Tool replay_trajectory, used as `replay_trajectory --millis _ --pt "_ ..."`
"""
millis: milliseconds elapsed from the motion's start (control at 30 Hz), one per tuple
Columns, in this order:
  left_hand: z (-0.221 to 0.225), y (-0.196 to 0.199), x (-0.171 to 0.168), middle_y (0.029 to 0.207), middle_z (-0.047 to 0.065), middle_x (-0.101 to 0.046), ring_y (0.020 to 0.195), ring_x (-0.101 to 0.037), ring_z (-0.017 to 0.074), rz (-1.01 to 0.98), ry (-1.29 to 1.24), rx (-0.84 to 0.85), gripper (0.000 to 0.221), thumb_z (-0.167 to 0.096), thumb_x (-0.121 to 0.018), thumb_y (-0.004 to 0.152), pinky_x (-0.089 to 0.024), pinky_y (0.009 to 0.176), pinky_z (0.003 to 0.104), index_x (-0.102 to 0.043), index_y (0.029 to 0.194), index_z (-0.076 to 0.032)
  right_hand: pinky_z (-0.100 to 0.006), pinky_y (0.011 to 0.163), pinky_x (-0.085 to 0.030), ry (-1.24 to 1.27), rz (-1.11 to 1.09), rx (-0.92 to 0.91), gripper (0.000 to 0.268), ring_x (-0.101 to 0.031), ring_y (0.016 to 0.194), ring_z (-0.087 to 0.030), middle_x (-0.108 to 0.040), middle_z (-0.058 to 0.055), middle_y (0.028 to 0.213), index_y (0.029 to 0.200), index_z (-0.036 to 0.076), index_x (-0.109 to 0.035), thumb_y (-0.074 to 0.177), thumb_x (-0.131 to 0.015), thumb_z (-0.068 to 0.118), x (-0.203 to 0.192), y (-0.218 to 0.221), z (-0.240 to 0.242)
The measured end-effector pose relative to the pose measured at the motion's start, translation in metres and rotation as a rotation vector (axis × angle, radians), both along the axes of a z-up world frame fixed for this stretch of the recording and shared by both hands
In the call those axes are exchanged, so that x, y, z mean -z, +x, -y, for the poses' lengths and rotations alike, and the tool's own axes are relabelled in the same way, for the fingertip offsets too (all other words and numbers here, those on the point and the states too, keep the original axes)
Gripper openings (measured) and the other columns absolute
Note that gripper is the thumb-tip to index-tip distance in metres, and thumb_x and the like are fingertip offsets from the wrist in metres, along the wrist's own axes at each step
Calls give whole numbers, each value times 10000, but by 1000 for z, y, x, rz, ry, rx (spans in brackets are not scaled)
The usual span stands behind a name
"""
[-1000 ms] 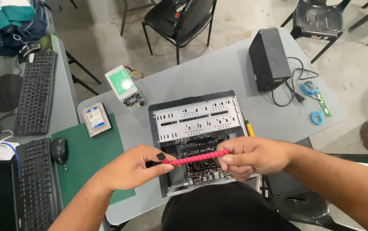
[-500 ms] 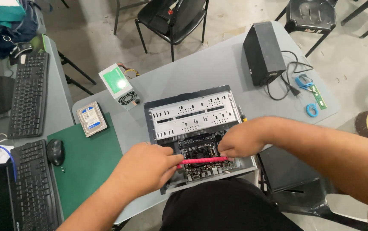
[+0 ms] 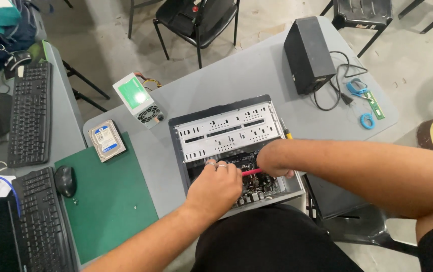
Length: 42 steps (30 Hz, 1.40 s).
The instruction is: Installing a hard drive into a computer case, including cable routing and securing with screws.
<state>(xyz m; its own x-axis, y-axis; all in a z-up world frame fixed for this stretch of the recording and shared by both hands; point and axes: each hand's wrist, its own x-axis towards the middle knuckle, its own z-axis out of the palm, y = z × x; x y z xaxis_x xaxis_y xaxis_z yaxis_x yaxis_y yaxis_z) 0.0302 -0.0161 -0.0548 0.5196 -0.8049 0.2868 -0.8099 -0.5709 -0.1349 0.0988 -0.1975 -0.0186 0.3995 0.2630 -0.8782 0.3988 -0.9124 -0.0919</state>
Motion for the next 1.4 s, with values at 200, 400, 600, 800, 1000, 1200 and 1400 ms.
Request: replay_trajectory --millis 200,400,600,800,1000,1200,1400 --pt "-16 -4 -3 586 91 -486 541 -527 273 140 -44 -176 119 -120 -549 780 -436 551 396 -616 813 -28 -452 964 -407 160 14 482 462 -530 1129 -354 -604 -228 1110 1068 -37 -586 850 -328 279 -20 -4 1" --pt "-19 -12 -8 653 3 -494 583 -487 197 83 -36 -397 147 -195 -575 800 -405 557 335 -622 937 -164 -290 590 -336 373 114 1124 326 -382 638 -137 -451 -13 744 834 112 -450 979 -255 329 -7 -17 -4" --pt "-23 -10 -15 656 8 -478 564 -465 197 69 -116 -387 215 -134 -568 776 -376 529 335 -630 981 -153 -228 432 -209 1006 -215 1662 224 -254 534 -126 -400 -87 671 784 101 -330 990 -285 178 27 -24 23" --pt "-32 -3 -25 664 6 -507 543 -492 207 -104 -207 -335 226 -206 -579 803 -382 511 348 -621 1019 -156 -150 362 -210 1263 -517 1756 213 -328 520 -71 -452 -56 703 744 112 -374 930 -448 183 3 -32 35" --pt "-41 9 -48 681 -31 -569 627 -544 209 -888 -367 -348 230 -267 -489 832 -385 460 383 -618 1017 -225 -192 309 -260 1535 -229 1246 162 -317 379 -107 -457 -82 560 818 79 -375 933 -438 174 -12 -37 34" --pt "-52 16 -80 749 -89 -650 496 -376 47 -1571 -591 -337 275 -296 -551 823 -345 503 203 -744 915 -124 -187 342 -345 1442 44 719 87 -420 366 -83 -499 -34 537 815 52 -432 882 -470 92 -58 -41 43" --pt "-62 15 -72 531 67 -529 485 -476 85 -2030 -671 63 365 -277 -530 881 -410 482 206 -582 616 -31 -179 393 -486 1347 119 146 124 -686 457 -85 -603 -28 709 875 83 -504 854 -550 196 -107 -37 44"
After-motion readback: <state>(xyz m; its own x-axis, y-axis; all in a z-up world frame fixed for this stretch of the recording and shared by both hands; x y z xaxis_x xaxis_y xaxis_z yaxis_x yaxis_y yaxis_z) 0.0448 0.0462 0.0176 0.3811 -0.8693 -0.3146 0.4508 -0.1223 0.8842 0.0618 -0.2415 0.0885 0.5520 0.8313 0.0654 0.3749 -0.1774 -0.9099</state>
